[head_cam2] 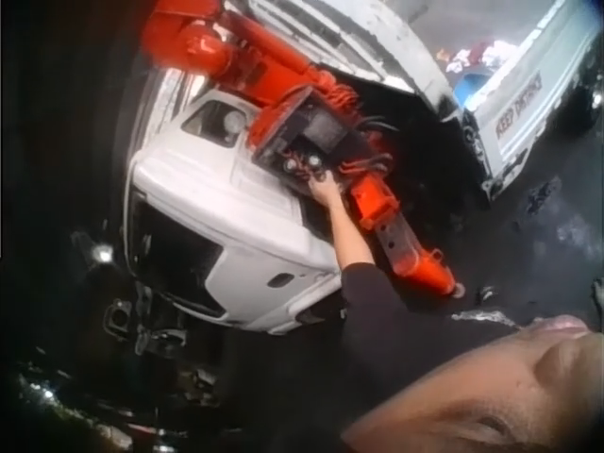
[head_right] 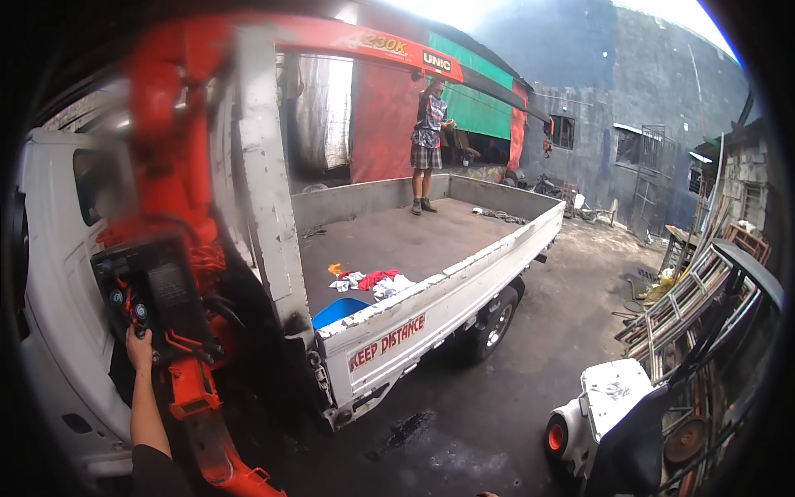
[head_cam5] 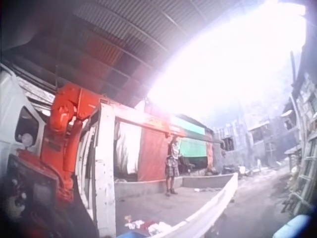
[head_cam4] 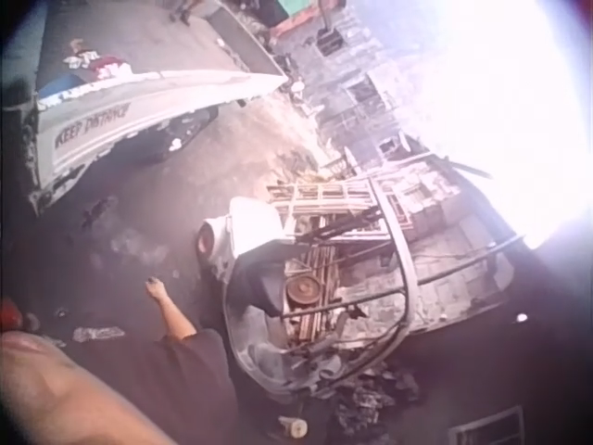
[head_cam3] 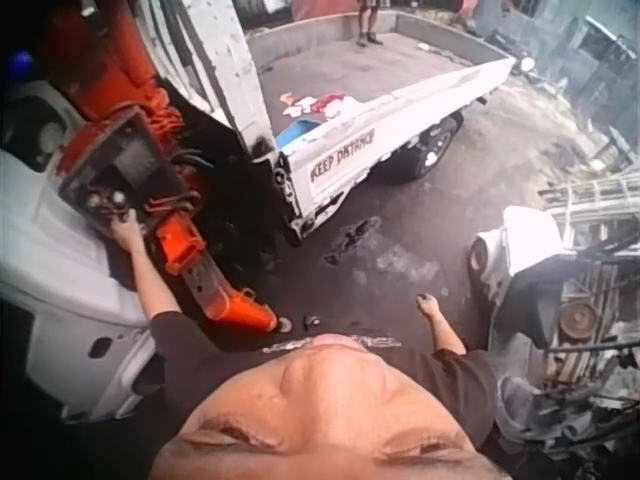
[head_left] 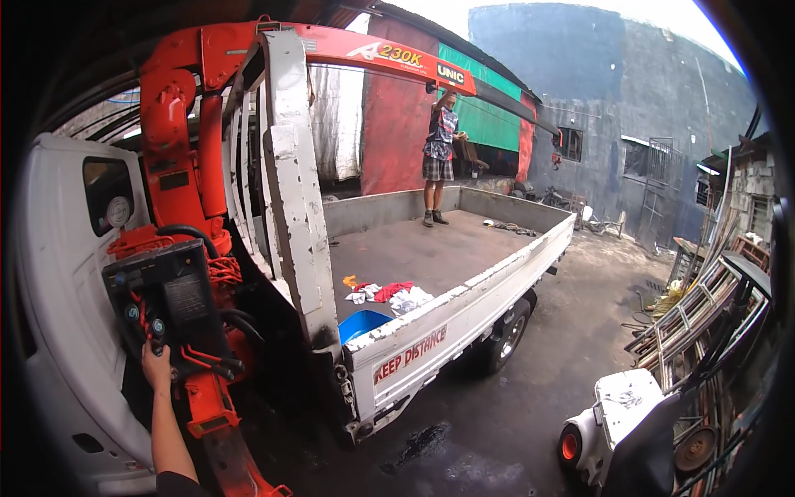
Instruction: Operating a truck-mounted hydraulic crane using levers to move the crane arm.
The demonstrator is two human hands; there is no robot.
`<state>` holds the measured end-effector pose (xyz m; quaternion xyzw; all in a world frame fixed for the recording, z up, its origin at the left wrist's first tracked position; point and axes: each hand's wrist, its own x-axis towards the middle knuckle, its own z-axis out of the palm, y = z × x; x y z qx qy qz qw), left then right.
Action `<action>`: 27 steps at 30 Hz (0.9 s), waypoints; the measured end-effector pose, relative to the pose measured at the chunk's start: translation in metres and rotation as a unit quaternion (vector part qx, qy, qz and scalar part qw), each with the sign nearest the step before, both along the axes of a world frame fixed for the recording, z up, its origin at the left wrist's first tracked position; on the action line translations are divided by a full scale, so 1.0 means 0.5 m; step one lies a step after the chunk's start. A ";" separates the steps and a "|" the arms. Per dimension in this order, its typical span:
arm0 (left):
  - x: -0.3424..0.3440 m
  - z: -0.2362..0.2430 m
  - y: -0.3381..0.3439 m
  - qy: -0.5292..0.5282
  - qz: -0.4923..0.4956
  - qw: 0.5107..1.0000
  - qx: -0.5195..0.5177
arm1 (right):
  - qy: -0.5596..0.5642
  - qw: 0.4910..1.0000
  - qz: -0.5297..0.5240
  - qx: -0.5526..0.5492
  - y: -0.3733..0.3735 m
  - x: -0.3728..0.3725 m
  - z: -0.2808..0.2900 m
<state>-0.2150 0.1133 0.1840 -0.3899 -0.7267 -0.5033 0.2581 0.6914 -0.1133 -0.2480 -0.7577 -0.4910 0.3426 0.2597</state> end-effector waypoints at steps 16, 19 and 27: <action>0.001 -0.024 -0.003 -0.011 -0.010 0.995 0.098 | 0.147 0.919 -0.079 -0.356 0.104 -0.254 -0.019; 0.038 -0.057 0.088 -0.006 -0.019 0.995 0.094 | -0.012 0.997 -0.068 -0.041 0.277 -0.256 0.050; -0.008 -0.029 -0.003 -0.031 0.024 0.998 0.054 | -0.083 0.851 0.111 0.506 0.849 -0.571 0.769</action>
